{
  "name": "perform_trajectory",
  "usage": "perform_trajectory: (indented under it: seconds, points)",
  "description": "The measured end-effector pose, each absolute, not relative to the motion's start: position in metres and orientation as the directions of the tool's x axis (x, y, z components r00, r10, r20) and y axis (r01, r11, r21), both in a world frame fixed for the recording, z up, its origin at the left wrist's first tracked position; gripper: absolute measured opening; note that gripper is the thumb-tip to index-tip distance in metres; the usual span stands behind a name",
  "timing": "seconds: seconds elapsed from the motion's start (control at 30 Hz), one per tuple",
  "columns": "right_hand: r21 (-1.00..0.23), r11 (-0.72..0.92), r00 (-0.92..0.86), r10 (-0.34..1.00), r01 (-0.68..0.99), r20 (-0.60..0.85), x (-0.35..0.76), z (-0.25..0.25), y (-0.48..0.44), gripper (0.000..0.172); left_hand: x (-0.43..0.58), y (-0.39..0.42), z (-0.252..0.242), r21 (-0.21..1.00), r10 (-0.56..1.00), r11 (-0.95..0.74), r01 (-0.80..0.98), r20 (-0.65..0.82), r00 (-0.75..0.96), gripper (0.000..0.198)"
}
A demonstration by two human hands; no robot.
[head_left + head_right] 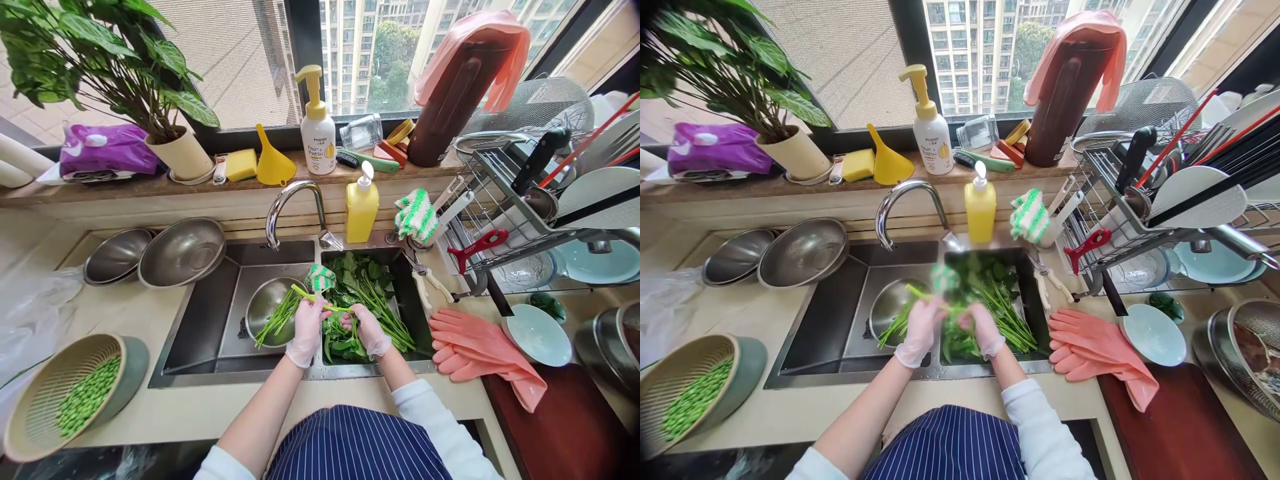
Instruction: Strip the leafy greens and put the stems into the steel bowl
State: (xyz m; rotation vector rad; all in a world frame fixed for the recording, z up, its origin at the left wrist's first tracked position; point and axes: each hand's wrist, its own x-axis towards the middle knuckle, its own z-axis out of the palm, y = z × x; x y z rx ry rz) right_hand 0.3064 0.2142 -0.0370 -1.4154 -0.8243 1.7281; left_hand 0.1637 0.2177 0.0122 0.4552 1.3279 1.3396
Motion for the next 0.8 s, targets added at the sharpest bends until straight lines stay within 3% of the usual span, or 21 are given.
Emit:
perform_trajectory:
  seconds: [0.1,0.27,0.57,0.67,0.8]
  points:
    - [-0.825,-0.54,-0.139,0.841,-0.169,-0.522,0.311,-0.029,0.214,0.03,0.163,0.218,0.014,0.889,0.88,0.236,-0.393,-0.367,-0.301,0.021]
    - [-0.836,-0.546,-0.355,0.793,-0.052,-0.495,0.324,-0.008,0.2,0.035,0.164,0.221,0.016,0.91,0.929,0.233,-0.343,-0.313,-0.197,0.018]
    - [-0.911,-0.306,-0.392,0.829,0.277,-0.398,0.335,-0.008,0.186,0.019,0.185,0.199,0.019,0.857,0.864,0.483,-0.18,-0.5,-0.06,0.028]
    - [-0.906,-0.277,-0.346,0.856,0.319,-0.384,0.331,-0.018,0.18,0.017,0.188,0.182,0.019,0.882,0.889,0.408,-0.237,-0.442,-0.116,0.021]
    - [-0.9,-0.313,-0.265,0.879,0.304,-0.396,0.326,-0.036,0.173,0.022,0.194,0.157,0.014,0.943,0.938,0.201,-0.264,-0.263,-0.225,0.009]
